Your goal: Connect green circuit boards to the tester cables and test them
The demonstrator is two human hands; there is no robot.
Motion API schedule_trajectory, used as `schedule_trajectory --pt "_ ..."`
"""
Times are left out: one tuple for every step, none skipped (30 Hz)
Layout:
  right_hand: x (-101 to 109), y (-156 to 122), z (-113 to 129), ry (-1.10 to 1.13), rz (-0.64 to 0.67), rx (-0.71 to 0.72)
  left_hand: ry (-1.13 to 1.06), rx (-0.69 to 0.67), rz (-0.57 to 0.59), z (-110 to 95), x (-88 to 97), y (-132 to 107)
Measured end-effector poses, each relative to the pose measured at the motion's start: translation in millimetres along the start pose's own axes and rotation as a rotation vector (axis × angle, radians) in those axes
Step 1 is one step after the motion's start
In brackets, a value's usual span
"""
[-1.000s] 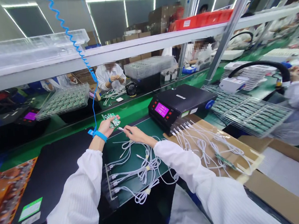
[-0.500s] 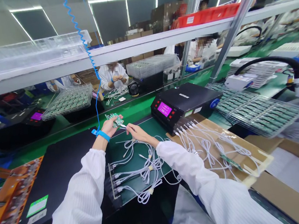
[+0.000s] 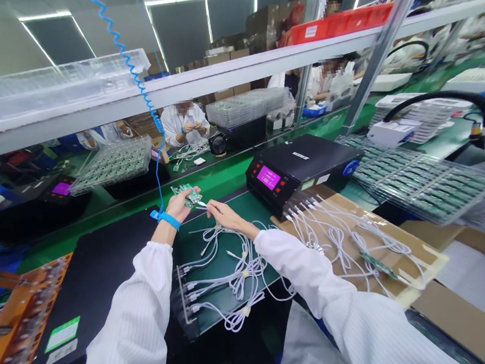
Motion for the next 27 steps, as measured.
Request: schedule_trajectory --pt "0.0 0.1 0.2 0.001 0.0 0.001 0.001 0.0 -0.001 0.2 0.1 0.2" --pt "0.0 0.2 0.3 0.001 0.001 0.002 0.001 0.0 -0.002 0.4 0.0 0.4" --pt "0.0 0.3 0.6 0.001 0.002 0.003 0.002 -0.001 -0.002 0.5 -0.1 0.5" --pt "0.1 0.4 0.8 0.001 0.002 0.002 0.002 -0.001 -0.002 0.6 -0.2 0.6" --pt "0.3 0.4 0.9 0.001 0.001 0.001 0.003 -0.003 -0.001 0.6 -0.3 0.8" --pt "0.5 0.4 1.0 0.001 -0.001 -0.002 0.004 -0.004 0.0 0.6 -0.3 1.0" --pt "0.9 0.4 1.1 0.001 -0.005 -0.007 0.006 -0.007 0.002 0.5 -0.3 1.2" --pt "1.5 0.3 0.9 0.0 -0.012 -0.014 0.009 -0.009 0.003 0.4 -0.2 1.6" --pt "2.2 0.1 0.6 -0.001 -0.023 -0.023 0.013 -0.012 0.005 0.3 -0.1 2.0" --pt "3.1 -0.2 0.2 -0.004 -0.039 -0.034 0.018 -0.015 0.005 0.2 0.0 2.4" --pt "4.0 -0.5 -0.3 -0.007 -0.056 -0.046 0.025 -0.019 0.006 0.1 0.2 2.9" --pt "4.8 -1.0 -0.8 -0.01 -0.074 -0.057 0.031 -0.024 0.006 0.0 0.3 3.3" --pt "5.3 -1.4 -1.1 -0.013 -0.091 -0.068 0.038 -0.031 0.005 -0.2 0.5 3.7" --pt "5.6 -1.8 -1.4 -0.016 -0.108 -0.078 0.046 -0.039 0.006 -0.5 0.5 4.0" --pt "5.6 -2.1 -1.6 -0.019 -0.123 -0.087 0.054 -0.047 0.008 -0.7 0.3 4.2" --pt "5.7 -2.3 -1.8 -0.022 -0.139 -0.097 0.065 -0.055 0.011 -0.8 0.1 4.2" --pt "5.7 -2.4 -2.0 -0.025 -0.155 -0.108 0.078 -0.065 0.013 -1.0 -0.1 4.2" --pt "5.7 -2.3 -2.3 -0.029 -0.171 -0.119 0.093 -0.075 0.015 -1.1 -0.3 4.1" --pt "5.7 -2.1 -2.7 -0.032 -0.183 -0.13 0.111 -0.084 0.017 -1.2 -0.5 3.9" --pt "5.6 -1.7 -3.1 -0.036 -0.193 -0.138 0.13 -0.094 0.017 -1.2 -0.5 3.7" --pt "5.6 -1.3 -3.5 -0.041 -0.199 -0.144 0.151 -0.104 0.018 -1.4 -0.4 3.4" --pt "5.7 -0.9 -4.0 -0.046 -0.202 -0.148 0.171 -0.114 0.018 -1.5 -0.3 3.3" --pt "5.9 -0.5 -4.5 -0.052 -0.204 -0.149 0.192 -0.124 0.017 -1.8 0.1 3.2" --pt "6.4 -0.4 -5.2 -0.059 -0.206 -0.149 0.213 -0.134 0.016 -2.1 0.7 3.4" --pt "7.1 -0.5 -5.9 -0.066 -0.207 -0.146 0.235 -0.144 0.013 -2.6 1.6 3.8" --pt "7.9 -0.7 -6.7 -0.074 -0.209 -0.143 0.257 -0.155 0.007 -3.3 3.0 4.6" --pt "8.8 -1.2 -7.5 -0.082 -0.211 -0.139 0.28 -0.166 0.0 -3.9 4.6 5.6"
Point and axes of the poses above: each hand's wrist, its own y-axis towards the middle knuckle, its own x-axis out of the back of the hand, z = x × y, the point moved 8 cm from there along y, towards the middle knuckle, and after that the axes turned 12 degrees about -y, right-handed, at the moved point
